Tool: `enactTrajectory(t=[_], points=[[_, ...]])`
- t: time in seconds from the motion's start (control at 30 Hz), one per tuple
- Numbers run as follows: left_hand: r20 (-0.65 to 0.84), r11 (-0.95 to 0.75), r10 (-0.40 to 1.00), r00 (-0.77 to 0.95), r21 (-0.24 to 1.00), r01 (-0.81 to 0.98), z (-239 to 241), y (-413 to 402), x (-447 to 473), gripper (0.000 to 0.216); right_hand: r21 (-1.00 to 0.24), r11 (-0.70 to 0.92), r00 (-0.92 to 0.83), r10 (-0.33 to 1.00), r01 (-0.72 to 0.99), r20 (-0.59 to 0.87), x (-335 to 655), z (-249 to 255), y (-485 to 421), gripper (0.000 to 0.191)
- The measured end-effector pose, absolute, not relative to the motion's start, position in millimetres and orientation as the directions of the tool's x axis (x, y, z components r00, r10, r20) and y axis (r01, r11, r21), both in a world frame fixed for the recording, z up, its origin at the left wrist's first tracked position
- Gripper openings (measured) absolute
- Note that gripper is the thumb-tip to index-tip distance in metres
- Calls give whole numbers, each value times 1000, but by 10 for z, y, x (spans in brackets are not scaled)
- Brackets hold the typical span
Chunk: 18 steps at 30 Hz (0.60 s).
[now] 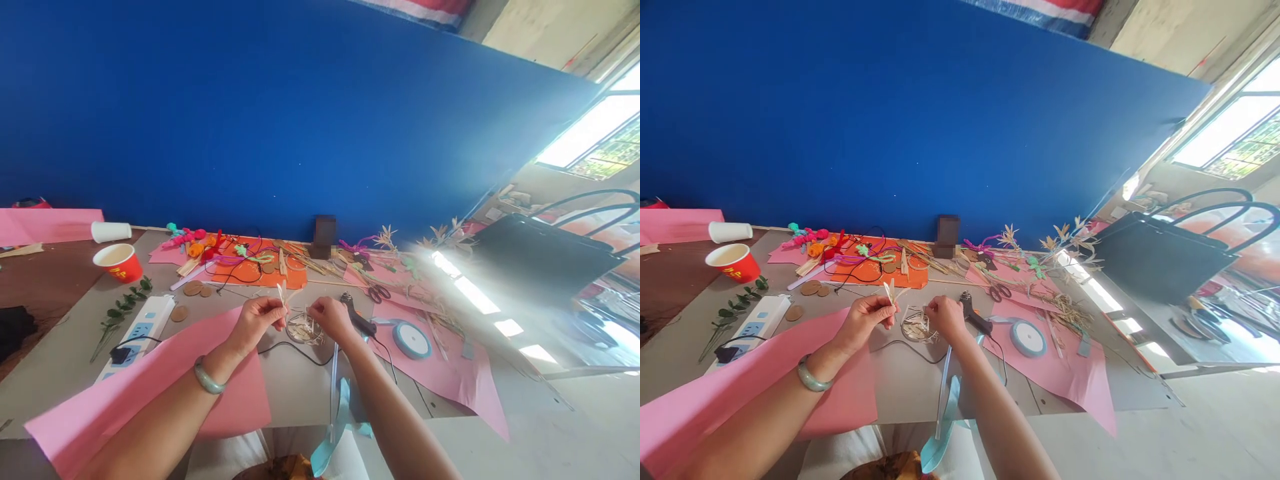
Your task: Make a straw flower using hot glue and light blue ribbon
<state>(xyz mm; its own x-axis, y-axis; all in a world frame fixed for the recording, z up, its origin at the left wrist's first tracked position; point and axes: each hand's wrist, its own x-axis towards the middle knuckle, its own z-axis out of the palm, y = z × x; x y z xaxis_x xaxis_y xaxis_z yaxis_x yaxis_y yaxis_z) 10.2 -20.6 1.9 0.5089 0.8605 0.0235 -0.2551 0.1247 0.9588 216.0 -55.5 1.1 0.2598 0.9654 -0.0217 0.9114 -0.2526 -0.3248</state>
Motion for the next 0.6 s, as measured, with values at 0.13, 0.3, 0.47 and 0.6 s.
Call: enactTrajectory(t=[0.13, 0.3, 0.47, 0.6], points=[[17, 145, 863, 505, 949, -281, 19, -208, 111, 21, -306, -280, 275, 960, 910, -60, 2115, -44, -460, 16], [8, 172, 858, 513, 937, -303, 32, -215, 111, 21, -320, -305, 297, 952, 897, -75, 2100, -76, -452, 12], [-4, 179, 861, 508, 938, -297, 53, -217, 105, 21, -358, -308, 302, 950, 882, -73, 2103, -120, -441, 19], [-17, 178, 870, 493, 943, -281, 73, -222, 105, 21, -419, -280, 278, 958, 864, -67, 2111, -164, -423, 11]])
